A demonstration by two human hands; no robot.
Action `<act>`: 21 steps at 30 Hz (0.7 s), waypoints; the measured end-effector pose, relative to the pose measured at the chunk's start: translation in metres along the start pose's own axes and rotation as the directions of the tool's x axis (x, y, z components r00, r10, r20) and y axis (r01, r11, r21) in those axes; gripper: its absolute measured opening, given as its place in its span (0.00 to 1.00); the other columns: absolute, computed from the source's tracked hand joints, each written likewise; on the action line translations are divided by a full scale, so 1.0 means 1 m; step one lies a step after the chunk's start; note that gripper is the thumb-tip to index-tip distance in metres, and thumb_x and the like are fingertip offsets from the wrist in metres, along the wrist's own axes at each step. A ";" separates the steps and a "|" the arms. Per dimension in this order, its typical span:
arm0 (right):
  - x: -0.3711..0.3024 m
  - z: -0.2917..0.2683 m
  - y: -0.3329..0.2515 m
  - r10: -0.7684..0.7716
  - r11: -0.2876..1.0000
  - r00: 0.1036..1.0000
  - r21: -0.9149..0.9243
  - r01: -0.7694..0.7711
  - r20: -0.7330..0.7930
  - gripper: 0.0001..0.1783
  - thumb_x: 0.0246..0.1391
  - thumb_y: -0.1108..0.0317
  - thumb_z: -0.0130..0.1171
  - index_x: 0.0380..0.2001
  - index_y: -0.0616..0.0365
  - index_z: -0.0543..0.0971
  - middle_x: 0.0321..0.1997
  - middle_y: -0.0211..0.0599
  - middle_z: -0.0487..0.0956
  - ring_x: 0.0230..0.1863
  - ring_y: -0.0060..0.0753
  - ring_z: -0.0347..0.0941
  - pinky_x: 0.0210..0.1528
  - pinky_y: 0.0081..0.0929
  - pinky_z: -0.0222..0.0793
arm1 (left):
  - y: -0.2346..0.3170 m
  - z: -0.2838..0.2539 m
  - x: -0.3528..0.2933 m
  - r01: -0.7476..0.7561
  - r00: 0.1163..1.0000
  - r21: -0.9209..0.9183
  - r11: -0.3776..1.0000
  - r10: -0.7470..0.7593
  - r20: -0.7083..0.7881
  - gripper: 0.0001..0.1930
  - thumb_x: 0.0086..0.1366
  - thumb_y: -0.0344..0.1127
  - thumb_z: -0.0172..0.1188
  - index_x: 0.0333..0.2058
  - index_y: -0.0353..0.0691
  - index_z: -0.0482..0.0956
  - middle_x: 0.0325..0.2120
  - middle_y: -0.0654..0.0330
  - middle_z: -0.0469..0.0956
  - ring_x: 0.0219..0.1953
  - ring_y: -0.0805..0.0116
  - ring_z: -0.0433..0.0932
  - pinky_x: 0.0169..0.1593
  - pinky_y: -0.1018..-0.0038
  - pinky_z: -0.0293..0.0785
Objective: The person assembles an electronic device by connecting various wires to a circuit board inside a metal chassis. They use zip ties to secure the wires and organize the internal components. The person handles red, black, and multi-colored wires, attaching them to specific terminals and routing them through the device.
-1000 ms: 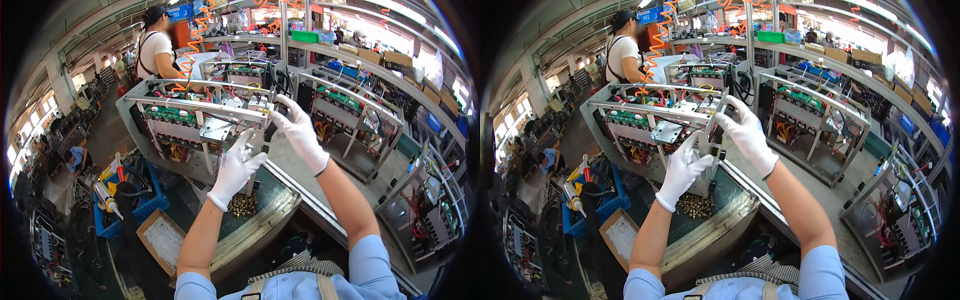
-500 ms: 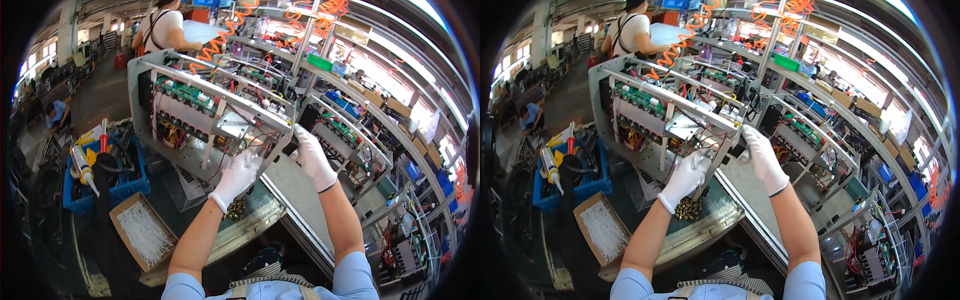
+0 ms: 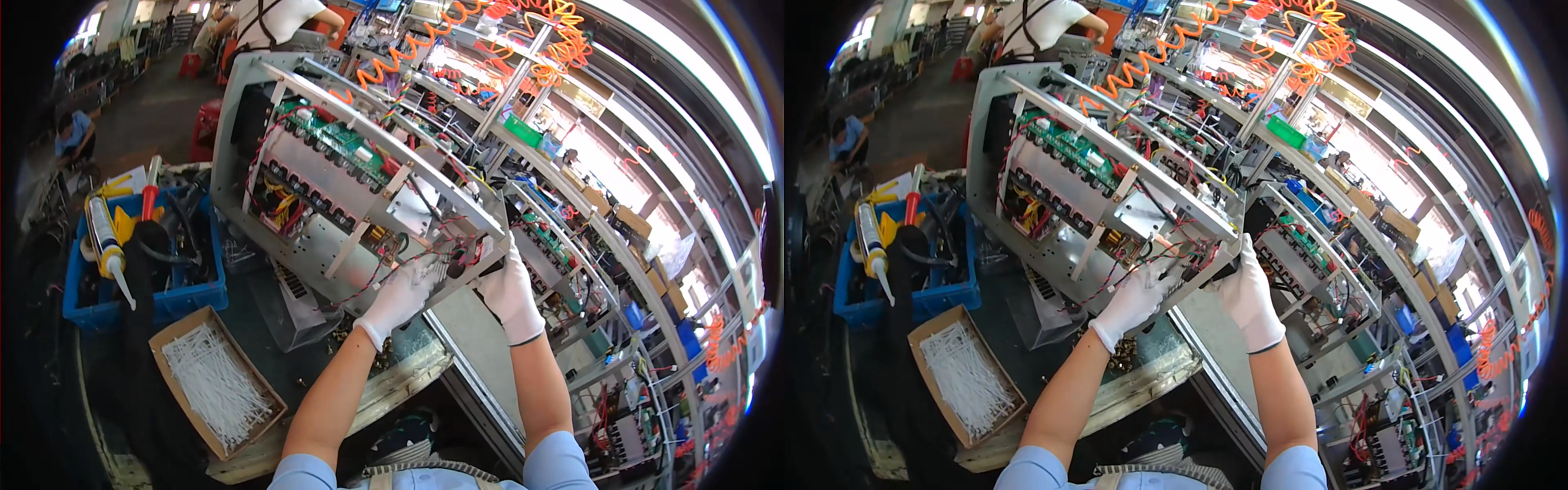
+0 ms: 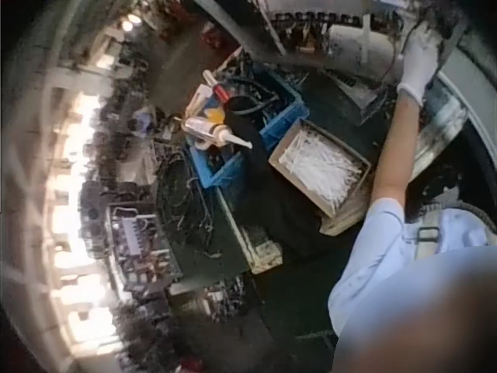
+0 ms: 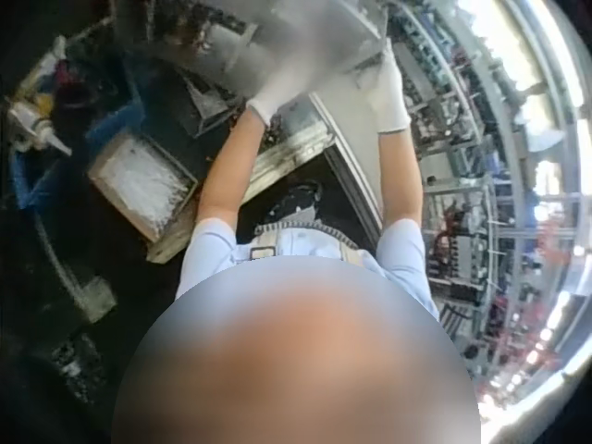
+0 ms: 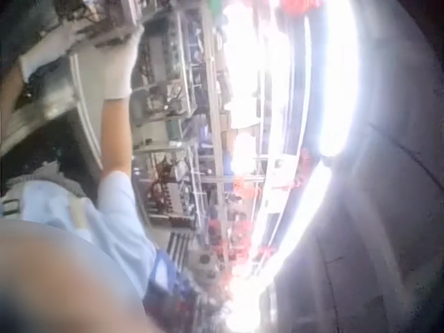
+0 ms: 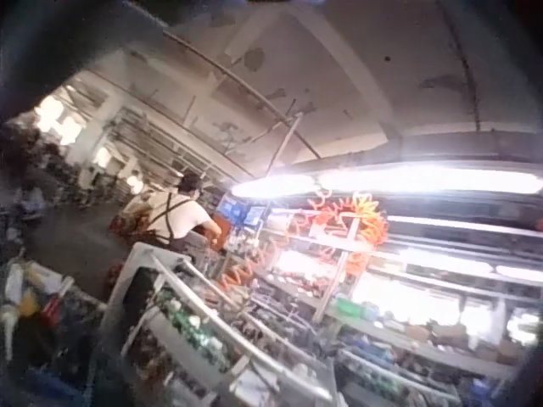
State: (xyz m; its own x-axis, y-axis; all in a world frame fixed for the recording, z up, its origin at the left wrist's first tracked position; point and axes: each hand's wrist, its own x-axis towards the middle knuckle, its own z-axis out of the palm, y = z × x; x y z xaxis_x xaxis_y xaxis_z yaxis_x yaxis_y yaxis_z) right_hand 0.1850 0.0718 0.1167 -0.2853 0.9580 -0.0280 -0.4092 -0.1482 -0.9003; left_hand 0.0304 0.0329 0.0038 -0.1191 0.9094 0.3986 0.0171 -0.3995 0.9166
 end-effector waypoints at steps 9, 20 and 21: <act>-0.003 0.018 0.001 -0.159 0.909 0.984 -0.401 0.114 -0.082 0.22 0.63 0.45 0.41 0.33 0.52 0.71 0.21 0.31 0.71 0.20 0.30 0.68 0.23 0.28 0.63 | 0.018 -0.004 -0.005 0.081 0.996 0.234 0.969 -0.087 0.013 0.24 0.68 0.43 0.52 0.60 0.44 0.66 0.49 0.49 0.77 0.52 0.55 0.75 0.56 0.68 0.69; -0.008 -0.008 0.015 -0.293 0.771 0.952 -0.567 0.291 0.091 0.38 0.61 0.30 0.31 0.47 0.55 0.69 0.27 0.31 0.71 0.25 0.28 0.67 0.30 0.30 0.69 | 0.019 -0.004 -0.004 0.003 0.999 0.271 0.963 -0.014 0.037 0.22 0.69 0.43 0.48 0.58 0.42 0.69 0.39 0.47 0.80 0.43 0.54 0.79 0.49 0.65 0.71; -0.018 -0.001 0.015 -0.301 0.775 0.945 -0.546 0.319 0.126 0.36 0.63 0.34 0.35 0.51 0.57 0.68 0.32 0.31 0.72 0.30 0.25 0.67 0.35 0.28 0.69 | 0.018 -0.006 -0.004 0.021 0.998 0.267 0.964 -0.035 0.048 0.22 0.69 0.42 0.47 0.58 0.42 0.69 0.39 0.47 0.80 0.42 0.54 0.79 0.49 0.65 0.71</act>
State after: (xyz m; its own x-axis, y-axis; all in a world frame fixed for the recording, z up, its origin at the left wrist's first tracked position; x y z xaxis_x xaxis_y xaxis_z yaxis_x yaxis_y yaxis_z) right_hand 0.1846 0.0529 0.1030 -0.2555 0.9195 0.2988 0.0655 0.3248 -0.9435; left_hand 0.0248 0.0215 0.0182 -0.0719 0.9272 0.3676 0.2787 -0.3352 0.9000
